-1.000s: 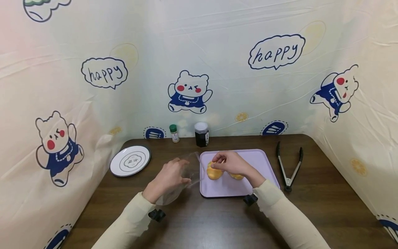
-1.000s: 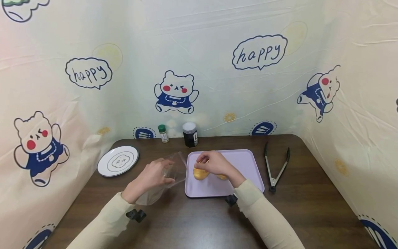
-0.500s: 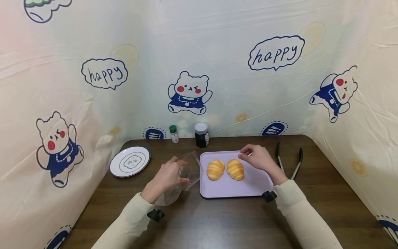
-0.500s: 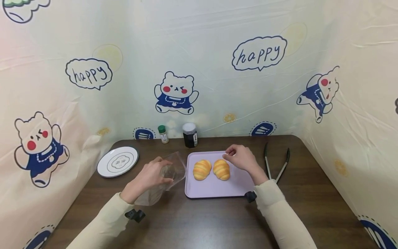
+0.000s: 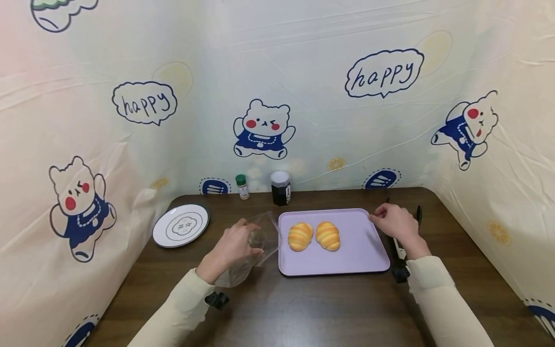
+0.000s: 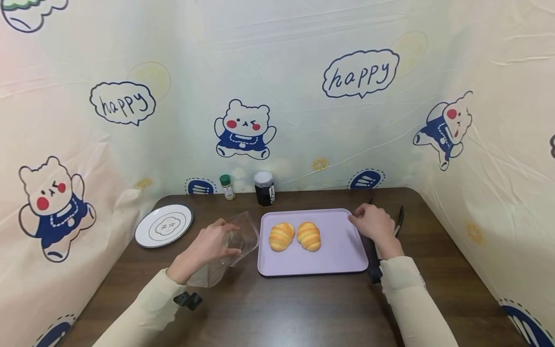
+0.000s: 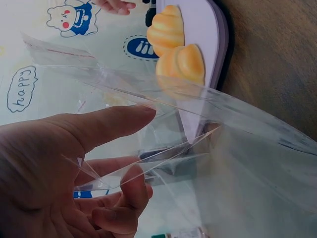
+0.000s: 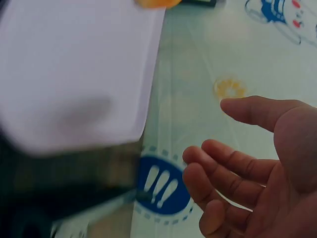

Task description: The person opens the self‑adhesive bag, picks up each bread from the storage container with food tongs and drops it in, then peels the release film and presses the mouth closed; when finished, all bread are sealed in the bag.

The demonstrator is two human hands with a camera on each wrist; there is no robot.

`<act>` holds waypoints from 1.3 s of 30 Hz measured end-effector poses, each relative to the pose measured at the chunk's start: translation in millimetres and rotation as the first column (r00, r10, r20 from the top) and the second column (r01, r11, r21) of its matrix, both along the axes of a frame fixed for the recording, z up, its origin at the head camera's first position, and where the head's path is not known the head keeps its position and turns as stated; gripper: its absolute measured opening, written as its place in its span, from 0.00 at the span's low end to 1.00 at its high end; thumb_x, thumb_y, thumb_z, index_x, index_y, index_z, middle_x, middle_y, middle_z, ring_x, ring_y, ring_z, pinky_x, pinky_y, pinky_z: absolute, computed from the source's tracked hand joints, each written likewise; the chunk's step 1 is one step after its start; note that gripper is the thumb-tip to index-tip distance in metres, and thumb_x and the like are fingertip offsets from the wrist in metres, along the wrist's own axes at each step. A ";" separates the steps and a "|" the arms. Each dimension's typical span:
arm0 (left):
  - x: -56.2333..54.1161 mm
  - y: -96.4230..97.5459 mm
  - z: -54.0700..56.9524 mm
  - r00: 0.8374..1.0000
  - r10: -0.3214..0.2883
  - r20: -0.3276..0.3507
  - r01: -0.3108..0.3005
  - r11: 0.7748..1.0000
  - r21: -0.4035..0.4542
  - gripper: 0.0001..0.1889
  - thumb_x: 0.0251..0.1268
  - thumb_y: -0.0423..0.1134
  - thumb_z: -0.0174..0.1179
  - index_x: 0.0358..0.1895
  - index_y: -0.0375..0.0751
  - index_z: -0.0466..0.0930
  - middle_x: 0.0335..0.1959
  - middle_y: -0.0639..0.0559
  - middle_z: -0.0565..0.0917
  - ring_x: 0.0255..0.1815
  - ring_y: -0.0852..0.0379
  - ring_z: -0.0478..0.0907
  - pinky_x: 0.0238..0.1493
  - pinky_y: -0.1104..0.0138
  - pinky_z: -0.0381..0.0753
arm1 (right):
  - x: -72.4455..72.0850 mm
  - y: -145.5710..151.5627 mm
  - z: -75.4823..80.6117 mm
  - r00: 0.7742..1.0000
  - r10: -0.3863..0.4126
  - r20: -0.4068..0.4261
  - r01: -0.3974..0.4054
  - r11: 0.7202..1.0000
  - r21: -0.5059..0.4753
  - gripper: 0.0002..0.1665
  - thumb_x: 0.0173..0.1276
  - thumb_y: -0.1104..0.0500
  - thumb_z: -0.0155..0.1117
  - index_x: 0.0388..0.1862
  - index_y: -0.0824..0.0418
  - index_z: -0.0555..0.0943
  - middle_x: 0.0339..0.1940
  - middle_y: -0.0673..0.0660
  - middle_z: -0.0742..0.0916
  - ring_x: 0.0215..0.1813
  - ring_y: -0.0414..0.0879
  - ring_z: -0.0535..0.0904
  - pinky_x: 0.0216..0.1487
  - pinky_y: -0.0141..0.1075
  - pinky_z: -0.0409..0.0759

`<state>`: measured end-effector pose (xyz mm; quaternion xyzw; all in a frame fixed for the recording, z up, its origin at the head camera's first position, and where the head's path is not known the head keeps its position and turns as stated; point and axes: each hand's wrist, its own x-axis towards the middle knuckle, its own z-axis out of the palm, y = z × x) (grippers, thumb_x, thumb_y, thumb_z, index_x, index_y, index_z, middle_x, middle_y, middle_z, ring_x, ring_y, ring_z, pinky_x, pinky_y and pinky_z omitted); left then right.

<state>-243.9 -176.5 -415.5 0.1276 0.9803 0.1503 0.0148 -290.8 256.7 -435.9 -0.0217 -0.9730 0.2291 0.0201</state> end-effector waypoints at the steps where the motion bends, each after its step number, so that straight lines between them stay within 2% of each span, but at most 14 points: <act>1: 0.1 0.0 0.1 1.000 0.001 0.002 -0.001 1.000 0.001 0.33 0.47 0.50 0.79 0.59 0.43 0.82 0.49 0.44 0.79 0.37 0.52 0.79 0.46 0.53 0.87 | 0.8 4.7 -1.0 1.000 -0.013 0.012 0.013 1.000 0.010 0.29 0.67 0.39 0.62 0.51 0.62 0.82 0.45 0.63 0.88 0.42 0.57 0.82 0.36 0.50 0.74; 5: 1.0 0.5 0.2 1.000 0.011 0.013 -0.011 1.000 0.005 0.33 0.47 0.49 0.79 0.58 0.43 0.82 0.49 0.43 0.79 0.37 0.52 0.79 0.45 0.54 0.87 | 2.7 23.6 -6.4 0.996 -0.058 0.071 0.052 0.995 0.081 0.33 0.67 0.36 0.61 0.54 0.63 0.81 0.49 0.68 0.87 0.43 0.63 0.82 0.35 0.54 0.74; 10: 1.0 1.4 -0.1 1.000 0.018 0.016 -0.018 1.000 0.009 0.32 0.48 0.49 0.78 0.58 0.43 0.82 0.49 0.44 0.79 0.37 0.52 0.79 0.46 0.53 0.87 | 5.8 40.8 -13.2 0.984 -0.111 0.136 0.089 0.984 0.156 0.40 0.65 0.34 0.61 0.56 0.68 0.79 0.48 0.73 0.86 0.38 0.64 0.81 0.31 0.52 0.75; 15: 0.8 1.3 -0.6 1.000 0.016 0.013 -0.016 1.000 0.004 0.32 0.48 0.49 0.78 0.58 0.42 0.82 0.49 0.43 0.79 0.37 0.51 0.79 0.46 0.53 0.87 | 11.1 52.6 -20.5 0.974 -0.150 0.168 0.119 0.976 0.181 0.43 0.62 0.31 0.62 0.50 0.72 0.79 0.40 0.73 0.84 0.34 0.61 0.78 0.29 0.49 0.73; 18: 0.5 1.4 -0.7 1.000 0.016 0.012 -0.016 1.000 -0.002 0.32 0.48 0.50 0.78 0.58 0.43 0.82 0.49 0.43 0.79 0.37 0.51 0.79 0.46 0.53 0.87 | 11.6 58.0 -25.5 0.967 -0.165 0.196 0.127 0.973 0.193 0.49 0.60 0.26 0.61 0.50 0.74 0.79 0.41 0.74 0.83 0.34 0.61 0.77 0.30 0.50 0.73; 22: 0.3 1.5 0.0 1.000 0.020 0.015 -0.019 1.000 -0.005 0.33 0.47 0.51 0.78 0.59 0.43 0.82 0.50 0.43 0.79 0.39 0.51 0.79 0.47 0.53 0.86 | 11.0 61.6 -29.6 0.958 -0.173 0.227 0.120 0.966 0.227 0.62 0.56 0.22 0.60 0.62 0.78 0.71 0.52 0.81 0.79 0.40 0.68 0.78 0.35 0.55 0.75; 25: -0.3 1.6 0.0 0.999 0.025 0.021 -0.025 1.000 -0.005 0.33 0.47 0.51 0.78 0.59 0.43 0.81 0.51 0.43 0.80 0.41 0.50 0.80 0.48 0.53 0.86 | 11.3 63.1 -30.9 0.955 -0.170 0.242 0.111 0.965 0.239 0.67 0.55 0.22 0.61 0.68 0.79 0.63 0.57 0.84 0.75 0.44 0.72 0.77 0.39 0.59 0.76; 28: -1.2 1.6 -0.8 1.000 0.024 0.019 -0.024 1.000 -0.007 0.33 0.47 0.51 0.78 0.59 0.42 0.82 0.51 0.43 0.80 0.41 0.50 0.80 0.48 0.53 0.86 | 11.1 65.6 -32.4 0.955 -0.159 0.249 0.102 0.969 0.227 0.68 0.56 0.25 0.63 0.71 0.79 0.58 0.59 0.85 0.74 0.47 0.75 0.77 0.41 0.61 0.76; 34: -2.8 0.9 -2.3 1.000 0.020 0.007 -0.020 1.000 -0.013 0.33 0.47 0.50 0.79 0.58 0.42 0.82 0.50 0.44 0.80 0.41 0.50 0.80 0.48 0.53 0.86 | 11.7 72.0 -34.5 0.959 -0.142 0.246 0.098 0.979 0.181 0.63 0.56 0.33 0.68 0.71 0.78 0.57 0.61 0.84 0.72 0.51 0.76 0.75 0.44 0.65 0.74; 37: -3.1 0.8 -2.5 1.000 0.021 0.007 -0.021 1.000 -0.010 0.33 0.47 0.50 0.79 0.58 0.42 0.82 0.49 0.43 0.80 0.41 0.50 0.80 0.48 0.53 0.86 | 12.5 74.5 -35.0 0.954 -0.154 0.255 0.111 0.978 0.174 0.64 0.55 0.32 0.68 0.70 0.79 0.58 0.59 0.84 0.73 0.48 0.74 0.75 0.42 0.62 0.74; 39: -3.3 0.8 -2.7 1.000 0.021 0.007 -0.021 1.000 -0.010 0.33 0.47 0.50 0.79 0.58 0.41 0.82 0.50 0.43 0.80 0.41 0.50 0.80 0.48 0.53 0.86 | 13.1 75.9 -34.4 0.951 -0.159 0.266 0.116 0.979 0.168 0.63 0.54 0.30 0.68 0.67 0.80 0.62 0.53 0.82 0.77 0.44 0.70 0.76 0.39 0.57 0.75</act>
